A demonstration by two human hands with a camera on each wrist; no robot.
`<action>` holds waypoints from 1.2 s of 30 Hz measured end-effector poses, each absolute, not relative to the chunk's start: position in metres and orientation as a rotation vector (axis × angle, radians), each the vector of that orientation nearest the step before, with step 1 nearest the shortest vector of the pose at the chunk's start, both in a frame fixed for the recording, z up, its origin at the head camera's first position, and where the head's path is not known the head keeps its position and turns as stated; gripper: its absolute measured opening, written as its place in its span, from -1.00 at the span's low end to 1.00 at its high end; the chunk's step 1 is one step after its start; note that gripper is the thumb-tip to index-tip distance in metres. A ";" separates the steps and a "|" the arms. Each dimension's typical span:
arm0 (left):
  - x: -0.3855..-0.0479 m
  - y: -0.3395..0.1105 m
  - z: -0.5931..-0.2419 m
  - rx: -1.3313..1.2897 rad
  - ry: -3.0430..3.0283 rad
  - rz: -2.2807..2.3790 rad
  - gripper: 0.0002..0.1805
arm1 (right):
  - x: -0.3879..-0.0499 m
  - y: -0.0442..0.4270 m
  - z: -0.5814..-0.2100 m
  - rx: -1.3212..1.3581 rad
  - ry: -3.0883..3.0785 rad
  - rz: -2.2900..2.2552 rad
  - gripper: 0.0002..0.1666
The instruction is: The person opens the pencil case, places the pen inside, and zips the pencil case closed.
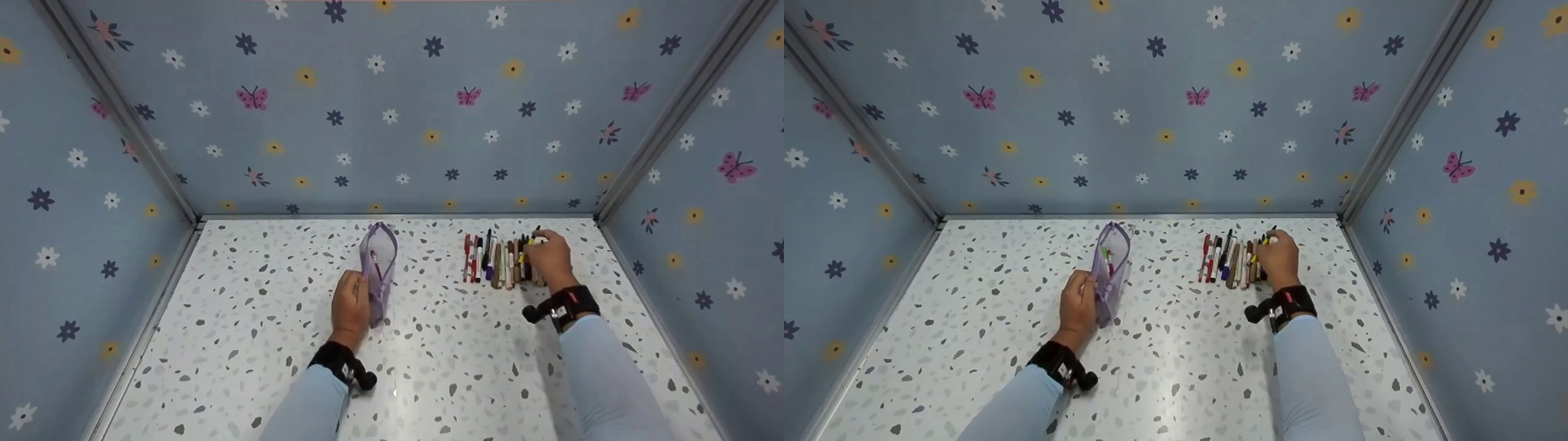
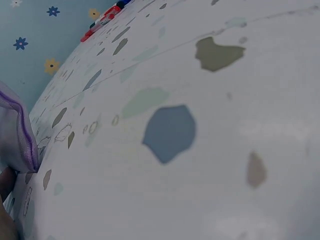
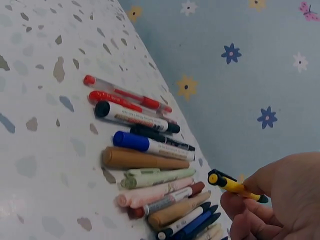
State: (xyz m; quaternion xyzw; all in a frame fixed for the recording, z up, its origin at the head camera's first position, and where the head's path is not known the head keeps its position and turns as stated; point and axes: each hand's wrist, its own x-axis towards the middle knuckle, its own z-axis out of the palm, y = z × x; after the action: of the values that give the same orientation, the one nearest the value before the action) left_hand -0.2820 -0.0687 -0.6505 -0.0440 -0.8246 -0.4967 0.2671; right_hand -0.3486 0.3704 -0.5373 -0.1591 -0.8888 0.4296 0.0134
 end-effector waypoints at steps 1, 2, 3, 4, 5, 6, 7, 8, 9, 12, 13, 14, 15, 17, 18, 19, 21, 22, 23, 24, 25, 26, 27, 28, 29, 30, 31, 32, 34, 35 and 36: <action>-0.282 -0.069 -0.651 -0.120 -2.227 -1.340 -0.77 | -0.348 0.364 -0.535 -0.462 -2.756 1.345 -0.33; -0.282 -0.069 -0.651 -0.120 -2.226 -1.342 -0.77 | -0.348 0.357 -0.533 -0.427 -2.741 1.354 -0.36; -0.282 -0.069 -0.651 -0.118 -2.226 -1.342 -0.77 | -0.348 0.351 -0.531 -0.401 -2.732 1.361 -0.39; -0.282 -0.069 -0.650 -0.115 -2.228 -1.343 -0.77 | -0.348 0.343 -0.529 -0.371 -2.723 1.375 -0.42; -0.282 -0.068 -0.650 -0.114 -2.229 -1.343 -0.77 | -0.347 0.336 -0.527 -0.348 -2.712 1.398 -0.44; -0.282 -0.068 -0.650 -0.112 -2.228 -1.342 -0.76 | -0.348 0.329 -0.525 -0.328 -2.706 1.418 -0.46; -0.282 -0.068 -0.650 -0.111 -2.226 -1.343 -0.76 | -0.348 0.321 -0.523 -0.304 -2.700 1.435 -0.48; -0.282 -0.068 -0.650 -0.109 -2.224 -1.345 -0.76 | -0.348 0.314 -0.521 -0.281 -2.700 1.442 -0.49; -0.281 -0.068 -0.650 -0.106 -2.225 -1.343 -0.76 | -0.349 0.306 -0.520 -0.260 -2.703 1.447 -0.50; -0.281 -0.068 -0.650 -0.105 -2.230 -1.339 -0.75 | -0.349 0.281 -0.515 -0.204 -2.712 1.478 -0.52; -0.281 -0.067 -0.650 -0.103 -2.235 -1.339 -0.75 | -0.349 0.272 -0.514 -0.187 -2.717 1.484 -0.53; -0.281 -0.067 -0.649 -0.102 -2.240 -1.338 -0.75 | -0.349 0.263 -0.513 -0.166 -2.723 1.491 -0.53; -0.281 -0.067 -0.649 -0.101 -2.244 -1.337 -0.74 | -0.349 0.254 -0.512 -0.144 -2.729 1.494 -0.55; -0.281 -0.067 -0.649 -0.100 -2.248 -1.336 -0.74 | -0.349 0.236 -0.512 -0.093 -2.738 1.485 -0.56; -0.281 -0.067 -0.649 -0.100 -2.246 -1.334 -0.75 | -0.349 0.227 -0.512 -0.062 -2.740 1.475 -0.58; -0.281 -0.067 -0.649 -0.098 -2.244 -1.335 -0.75 | -0.349 0.218 -0.512 -0.030 -2.740 1.464 -0.58; -0.281 -0.066 -0.649 -0.103 -2.240 -1.333 -0.75 | -0.350 0.201 -0.513 0.037 -2.737 1.441 -0.61; -0.282 -0.066 -0.649 -0.107 -2.239 -1.329 -0.75 | -0.350 0.193 -0.513 0.060 -2.734 1.433 -0.62; -0.282 -0.066 -0.649 -0.111 -2.239 -1.330 -0.75 | -0.350 0.185 -0.513 0.080 -2.735 1.419 -0.63; -0.282 -0.066 -0.649 -0.114 -2.240 -1.330 -0.75 | -0.350 0.178 -0.514 0.097 -2.739 1.395 -0.64; -0.282 -0.066 -0.650 -0.114 -2.243 -1.331 -0.75 | -0.350 0.171 -0.514 0.120 -2.738 1.386 -0.65; -0.282 -0.066 -0.650 -0.115 -2.247 -1.331 -0.75 | -0.350 0.165 -0.514 0.143 -2.739 1.377 -0.66; -0.282 -0.066 -0.650 -0.114 -2.250 -1.333 -0.75 | -0.350 0.158 -0.514 0.166 -2.738 1.369 -0.68; -0.282 -0.067 -0.651 -0.111 -2.251 -1.335 -0.75 | -0.349 0.153 -0.514 0.188 -2.738 1.364 -0.69; -0.282 -0.067 -0.651 -0.108 -2.254 -1.340 -0.75 | -0.349 0.147 -0.515 0.213 -2.739 1.356 -0.70; -0.282 -0.067 -0.650 -0.103 -2.260 -1.342 -0.75 | -0.349 0.142 -0.515 0.235 -2.736 1.358 -0.70; -0.282 -0.067 -0.650 -0.099 -2.264 -1.343 -0.74 | -0.349 0.138 -0.516 0.262 -2.731 1.368 -0.71; -0.282 -0.067 -0.650 -0.098 -2.267 -1.345 -0.74 | -0.349 0.134 -0.517 0.279 -2.730 1.366 -0.72; -0.281 -0.068 -0.649 -0.094 -2.270 -1.349 -0.74 | -0.349 0.127 -0.519 0.306 -2.732 1.356 -0.72; -0.281 -0.068 -0.648 -0.095 -2.270 -1.348 -0.74 | -0.349 0.123 -0.520 0.316 -2.735 1.354 -0.71; -0.281 -0.068 -0.648 -0.096 -2.269 -1.348 -0.74 | -0.349 0.120 -0.522 0.327 -2.738 1.343 -0.71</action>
State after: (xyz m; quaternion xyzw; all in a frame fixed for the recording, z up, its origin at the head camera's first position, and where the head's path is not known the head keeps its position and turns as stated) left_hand -0.2808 -0.0682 -0.6483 -0.0352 -0.8323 -0.4946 0.2477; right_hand -0.3487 0.1203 -0.5218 0.1064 -0.8921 0.4376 0.0371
